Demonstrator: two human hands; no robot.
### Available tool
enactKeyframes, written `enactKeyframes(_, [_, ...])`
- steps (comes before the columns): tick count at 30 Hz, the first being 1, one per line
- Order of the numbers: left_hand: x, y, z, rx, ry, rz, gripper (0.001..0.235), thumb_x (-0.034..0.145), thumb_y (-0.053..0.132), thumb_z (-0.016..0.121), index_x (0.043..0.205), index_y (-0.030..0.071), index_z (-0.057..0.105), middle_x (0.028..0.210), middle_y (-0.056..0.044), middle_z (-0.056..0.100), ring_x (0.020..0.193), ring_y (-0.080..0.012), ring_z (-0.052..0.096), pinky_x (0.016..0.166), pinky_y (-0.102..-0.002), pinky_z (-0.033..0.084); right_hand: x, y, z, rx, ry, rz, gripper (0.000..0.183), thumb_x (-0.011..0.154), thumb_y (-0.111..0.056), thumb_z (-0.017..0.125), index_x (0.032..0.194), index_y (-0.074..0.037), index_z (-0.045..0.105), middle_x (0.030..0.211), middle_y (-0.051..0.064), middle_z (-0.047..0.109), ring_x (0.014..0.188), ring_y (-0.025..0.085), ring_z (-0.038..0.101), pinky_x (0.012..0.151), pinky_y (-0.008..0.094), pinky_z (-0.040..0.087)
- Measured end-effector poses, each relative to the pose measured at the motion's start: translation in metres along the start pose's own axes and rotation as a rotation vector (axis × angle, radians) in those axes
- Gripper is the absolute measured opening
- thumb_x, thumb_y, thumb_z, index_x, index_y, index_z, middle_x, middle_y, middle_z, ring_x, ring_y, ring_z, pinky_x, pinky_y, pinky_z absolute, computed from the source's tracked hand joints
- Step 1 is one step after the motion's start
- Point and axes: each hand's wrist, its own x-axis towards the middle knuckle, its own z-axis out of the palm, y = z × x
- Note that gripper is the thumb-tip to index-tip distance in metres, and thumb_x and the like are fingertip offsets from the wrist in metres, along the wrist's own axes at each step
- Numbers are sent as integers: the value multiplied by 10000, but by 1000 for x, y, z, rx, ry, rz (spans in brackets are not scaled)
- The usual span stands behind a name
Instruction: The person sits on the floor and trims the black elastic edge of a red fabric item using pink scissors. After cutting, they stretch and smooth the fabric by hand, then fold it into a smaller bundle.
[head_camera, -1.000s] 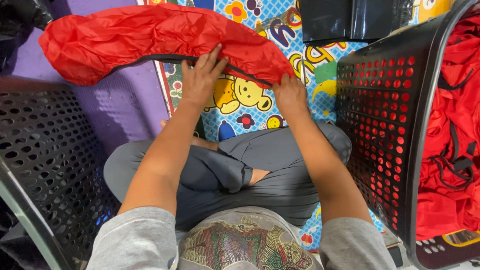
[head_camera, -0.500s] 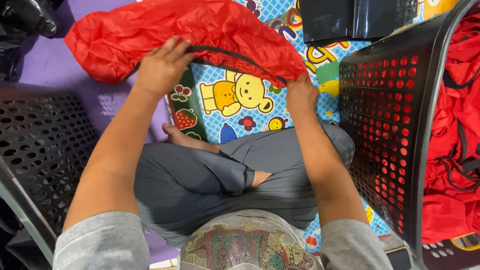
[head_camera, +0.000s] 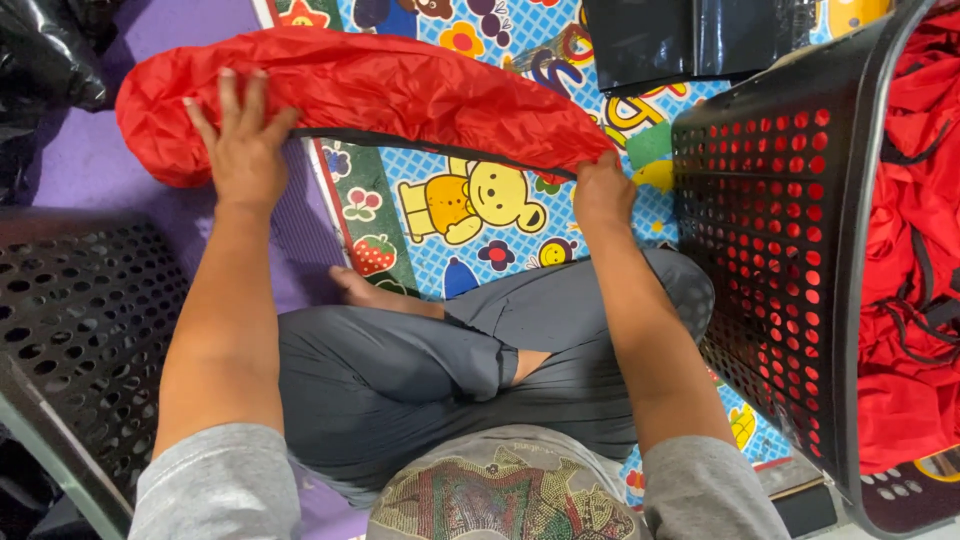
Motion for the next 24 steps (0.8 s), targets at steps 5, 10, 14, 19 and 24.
enactKeyframes(5, [-17,-19,-32,75,154,-399,952,694,-240,817,1536,164,638,1690,-159,202,1507,-499,105,1045,-879,44,1,3,-2,-20,-5,11,192,874,-57,672,1056,-87,727,1154,192,577,647,425,677,555,497,547])
enactKeyframes(10, [-58,-97,11,-77,457,-735,772,1091,4,774,1697,147,317,1687,-164,-18,1574,-583,273,1328,-650,324,3,4,-4,-57,58,33,171,854,-86,732,1024,-100,748,1107,177,620,702,389,698,592,461,575])
enactKeyframes(14, [-57,-63,-30,-1121,165,-771,1271,814,-150,872,1614,216,-45,1722,-237,112,1585,-372,361,1206,-428,523,6,13,15,-37,95,49,108,889,-114,731,995,-95,734,1121,168,586,648,379,669,592,461,567])
enactKeyframes(19, [-38,-42,-56,-1031,155,-732,627,852,69,800,1417,89,530,1308,-98,682,1179,-234,691,978,-325,608,8,11,9,-62,94,69,109,912,-149,748,1011,-105,735,1133,163,605,701,352,696,609,425,583])
enactKeyframes(24, [-33,-75,-22,-1217,751,-1293,189,824,80,825,761,72,647,740,-32,669,731,-178,735,592,-329,689,5,10,10,-51,121,57,68,978,-138,692,1014,-95,731,1097,149,611,708,337,693,600,431,580])
